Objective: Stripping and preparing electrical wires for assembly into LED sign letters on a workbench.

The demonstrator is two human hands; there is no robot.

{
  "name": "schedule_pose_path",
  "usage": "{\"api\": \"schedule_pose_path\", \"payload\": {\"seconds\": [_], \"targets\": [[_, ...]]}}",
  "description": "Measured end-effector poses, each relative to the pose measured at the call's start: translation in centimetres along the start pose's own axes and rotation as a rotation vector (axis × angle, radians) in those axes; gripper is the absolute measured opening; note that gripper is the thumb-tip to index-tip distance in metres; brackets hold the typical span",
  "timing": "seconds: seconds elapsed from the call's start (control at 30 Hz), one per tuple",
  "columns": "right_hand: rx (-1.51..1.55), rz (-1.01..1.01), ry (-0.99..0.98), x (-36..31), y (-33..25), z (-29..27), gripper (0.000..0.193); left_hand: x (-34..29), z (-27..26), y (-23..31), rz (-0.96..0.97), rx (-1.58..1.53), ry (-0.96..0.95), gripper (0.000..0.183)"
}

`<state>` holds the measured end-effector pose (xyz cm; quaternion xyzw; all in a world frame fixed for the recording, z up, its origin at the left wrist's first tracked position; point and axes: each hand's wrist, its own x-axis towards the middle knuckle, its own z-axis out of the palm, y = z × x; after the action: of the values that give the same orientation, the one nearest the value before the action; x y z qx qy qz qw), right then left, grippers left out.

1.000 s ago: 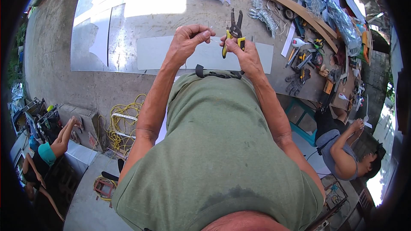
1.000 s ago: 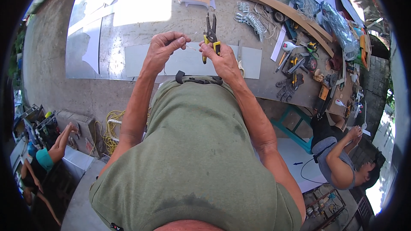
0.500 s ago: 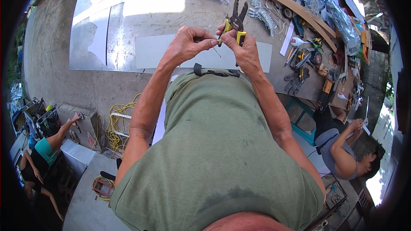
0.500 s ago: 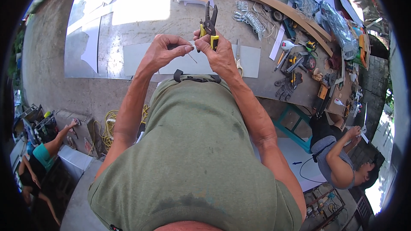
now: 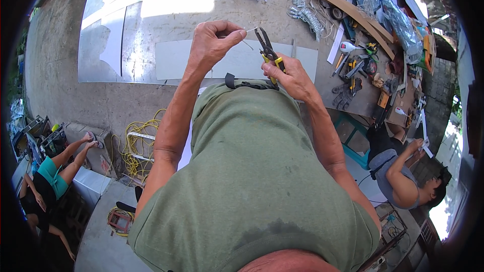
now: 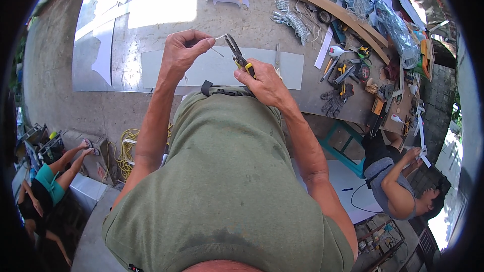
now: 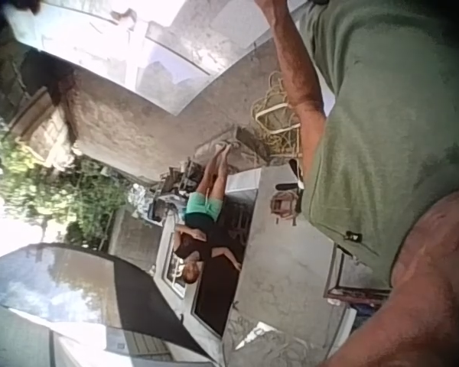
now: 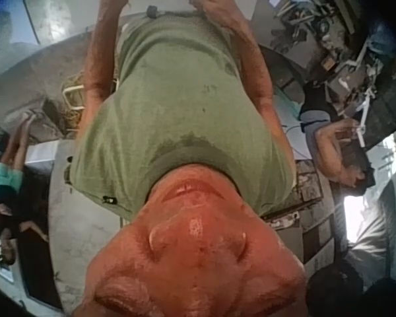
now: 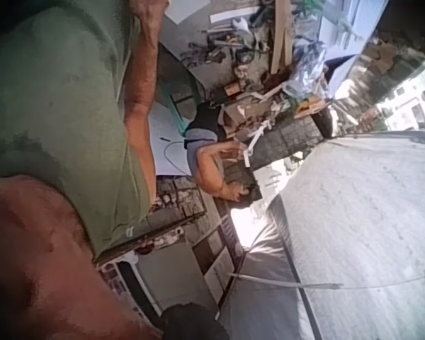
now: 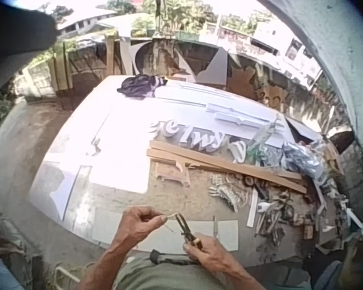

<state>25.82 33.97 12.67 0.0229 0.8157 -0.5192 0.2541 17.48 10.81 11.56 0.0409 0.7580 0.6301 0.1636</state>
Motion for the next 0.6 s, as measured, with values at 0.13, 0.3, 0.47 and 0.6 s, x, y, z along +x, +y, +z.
{"api": "schedule_pose_path", "payload": {"seconds": [0.13,0.3,0.47,0.6], "targets": [[0.037,0.009,-0.026,0.3,-0.6,0.3,0.034,0.0,0.6,0.3,-0.020,-0.062,-0.016,0.022],[0.057,-0.026,0.011,0.5,-0.8,0.7,0.046,0.1,1.0,-0.3,-0.017,-0.076,-0.006,0.021],[0.084,-0.027,0.012,0.6,-0.7,0.8,0.045,0.1,1.3,-0.4,-0.034,-0.054,-0.004,0.021],[0.068,-0.028,0.017,0.7,-0.7,0.8,0.045,0.1,1.6,-0.6,-0.032,-0.064,0.014,0.019]]}}
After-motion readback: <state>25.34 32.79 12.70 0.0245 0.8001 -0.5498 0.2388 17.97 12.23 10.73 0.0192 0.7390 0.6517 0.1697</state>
